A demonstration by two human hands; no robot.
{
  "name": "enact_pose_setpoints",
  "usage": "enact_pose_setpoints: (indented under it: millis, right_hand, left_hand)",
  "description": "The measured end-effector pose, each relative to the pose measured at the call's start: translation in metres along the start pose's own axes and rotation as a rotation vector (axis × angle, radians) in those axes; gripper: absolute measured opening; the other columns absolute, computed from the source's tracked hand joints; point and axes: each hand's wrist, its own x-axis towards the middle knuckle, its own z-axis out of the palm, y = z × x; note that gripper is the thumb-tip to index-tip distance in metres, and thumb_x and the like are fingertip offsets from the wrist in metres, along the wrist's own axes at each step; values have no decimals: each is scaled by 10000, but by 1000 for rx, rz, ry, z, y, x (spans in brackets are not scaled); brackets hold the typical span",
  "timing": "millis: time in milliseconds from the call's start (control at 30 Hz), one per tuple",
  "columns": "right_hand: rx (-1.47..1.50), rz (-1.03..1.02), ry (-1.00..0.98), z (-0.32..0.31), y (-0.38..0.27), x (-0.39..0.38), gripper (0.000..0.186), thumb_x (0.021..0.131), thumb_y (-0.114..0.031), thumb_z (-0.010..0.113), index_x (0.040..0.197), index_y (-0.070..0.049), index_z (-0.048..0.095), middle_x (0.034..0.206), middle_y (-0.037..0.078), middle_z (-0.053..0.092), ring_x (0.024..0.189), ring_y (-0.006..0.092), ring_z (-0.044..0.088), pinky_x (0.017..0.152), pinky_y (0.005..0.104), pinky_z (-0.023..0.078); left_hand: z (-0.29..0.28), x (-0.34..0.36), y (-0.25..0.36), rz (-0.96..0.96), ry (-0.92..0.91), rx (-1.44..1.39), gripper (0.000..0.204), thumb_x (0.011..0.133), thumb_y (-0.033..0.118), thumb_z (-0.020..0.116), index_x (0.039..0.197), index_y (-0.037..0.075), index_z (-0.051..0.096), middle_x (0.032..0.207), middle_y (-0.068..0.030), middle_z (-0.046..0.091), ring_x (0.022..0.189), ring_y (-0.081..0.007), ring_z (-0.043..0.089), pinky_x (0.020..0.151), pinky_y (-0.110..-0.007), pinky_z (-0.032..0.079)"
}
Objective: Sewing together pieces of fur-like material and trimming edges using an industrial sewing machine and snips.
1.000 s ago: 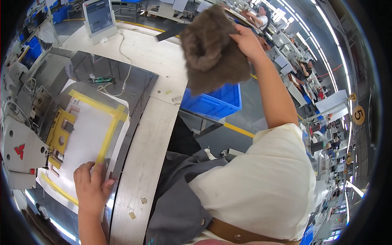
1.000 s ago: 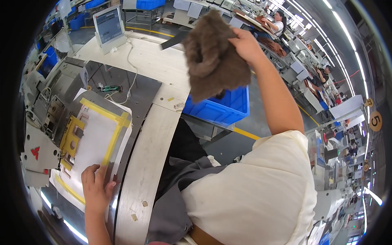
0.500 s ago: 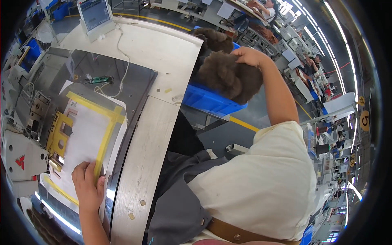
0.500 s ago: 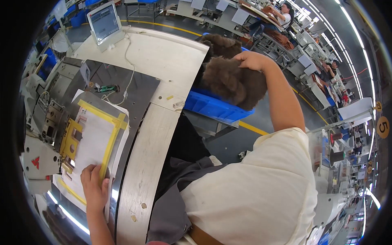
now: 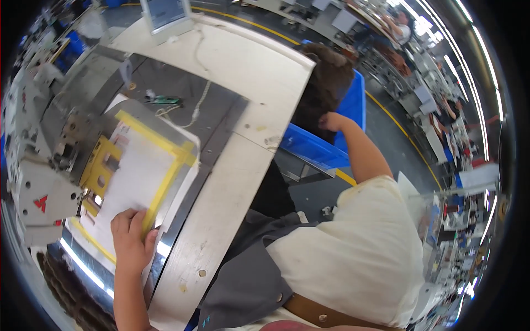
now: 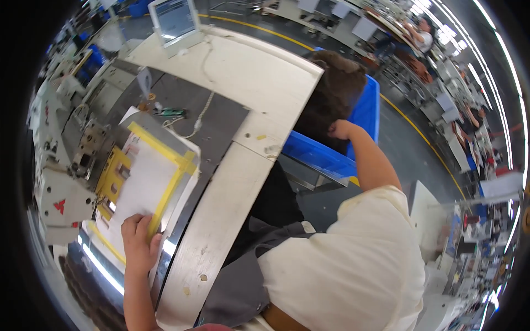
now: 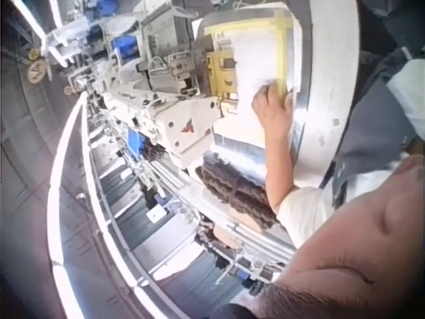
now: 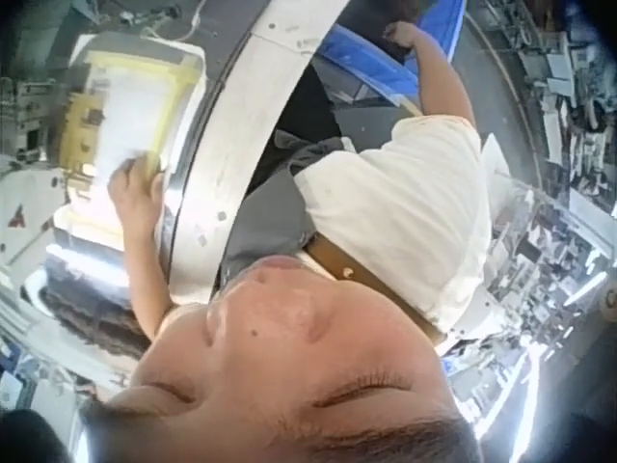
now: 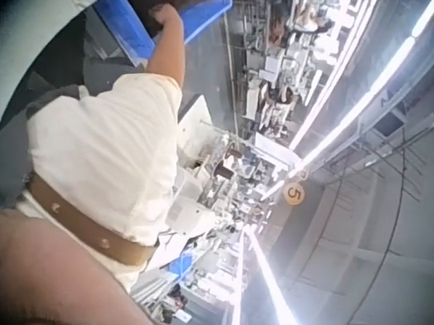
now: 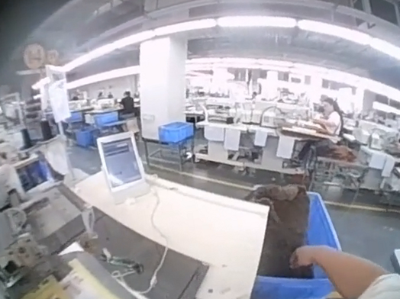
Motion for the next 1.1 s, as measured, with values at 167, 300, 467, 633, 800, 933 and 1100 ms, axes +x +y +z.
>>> enact_pose_setpoints:
  millis: [167,300,467,633,800,933,1100]
  right_hand:
    - [-67,-108,476,-53,-87,-33,243,906,-235,693,931,-5,767,923,249,725,895,430,705,816,499,561]
    - [245,-240,805,-96,-166,-54,260,990,-219,662,1056,26,720,781,159,676,712,201,634,713,366,514]
    - [377,-661,621,-84,-287,-56,222,1012,-156,653,1046,56,712,848,141,716,769,170,662,734,327,534]
    - [364,-868,318,-69,-373,-61,174,998,-116,656,1028,43,720,888,133,717,772,187,664,725,321,527]
    - [215,-1245,85,-78,-451,-91,135,955,-65,671,1033,38,711,855,123,677,677,193,614,650,320,490]
    - [215,-1408,54,-60,-468,-88,121,943,-68,674,1014,25,707,819,127,645,693,235,611,647,344,476]
    - [312,-1425,13,-27,-452,-61,123,974,-92,651,991,24,687,814,126,636,716,255,597,689,357,479]
  left_hand:
    - [1,2,-3,13,40,-26,498,812,322,817,1206,60,664,1146,-157,632,1048,-382,588,947,-490,453]
    - [-2,-4,-1,-4,46,4,447,880,359,771,1202,71,656,1125,-131,631,1062,-338,603,967,-460,469]
    - [-7,-37,17,-200,50,135,354,920,350,730,1145,92,640,1099,-95,621,1062,-282,612,936,-414,483]
    - [-43,-122,24,-492,64,235,256,919,323,721,1011,100,636,1016,-84,606,1014,-272,612,866,-406,482]
    - [-115,-257,58,-1081,-4,526,259,920,326,709,1049,101,700,977,-127,666,988,-325,664,865,-456,515]
    - [-175,-390,131,-1728,12,626,310,973,342,664,1111,69,711,1075,-185,718,1056,-397,672,903,-499,534]
    - [-179,-558,257,-2149,-30,644,327,946,355,699,1082,64,760,1040,-197,757,983,-385,721,874,-478,562]
